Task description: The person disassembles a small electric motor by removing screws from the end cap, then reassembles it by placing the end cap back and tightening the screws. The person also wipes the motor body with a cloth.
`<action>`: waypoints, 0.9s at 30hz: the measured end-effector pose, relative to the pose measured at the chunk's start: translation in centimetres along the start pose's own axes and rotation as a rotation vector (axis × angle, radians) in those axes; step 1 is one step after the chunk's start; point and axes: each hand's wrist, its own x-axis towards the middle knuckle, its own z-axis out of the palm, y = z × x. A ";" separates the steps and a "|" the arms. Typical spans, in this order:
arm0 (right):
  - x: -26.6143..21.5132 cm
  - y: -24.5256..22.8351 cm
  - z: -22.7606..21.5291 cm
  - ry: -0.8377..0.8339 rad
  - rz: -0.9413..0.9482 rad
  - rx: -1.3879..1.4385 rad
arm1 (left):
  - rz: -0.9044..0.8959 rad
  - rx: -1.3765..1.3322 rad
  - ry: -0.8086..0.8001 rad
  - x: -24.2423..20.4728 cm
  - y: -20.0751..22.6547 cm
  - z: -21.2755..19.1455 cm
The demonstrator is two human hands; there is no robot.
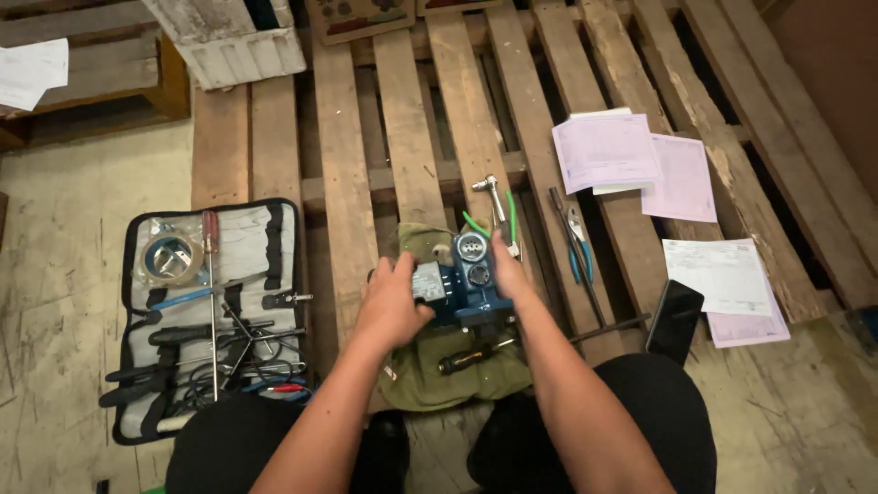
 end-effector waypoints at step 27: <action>-0.6 19.8 13.5 0.527 -0.663 -1.126 | 0.128 -0.189 0.011 -0.4 -2.6 -0.2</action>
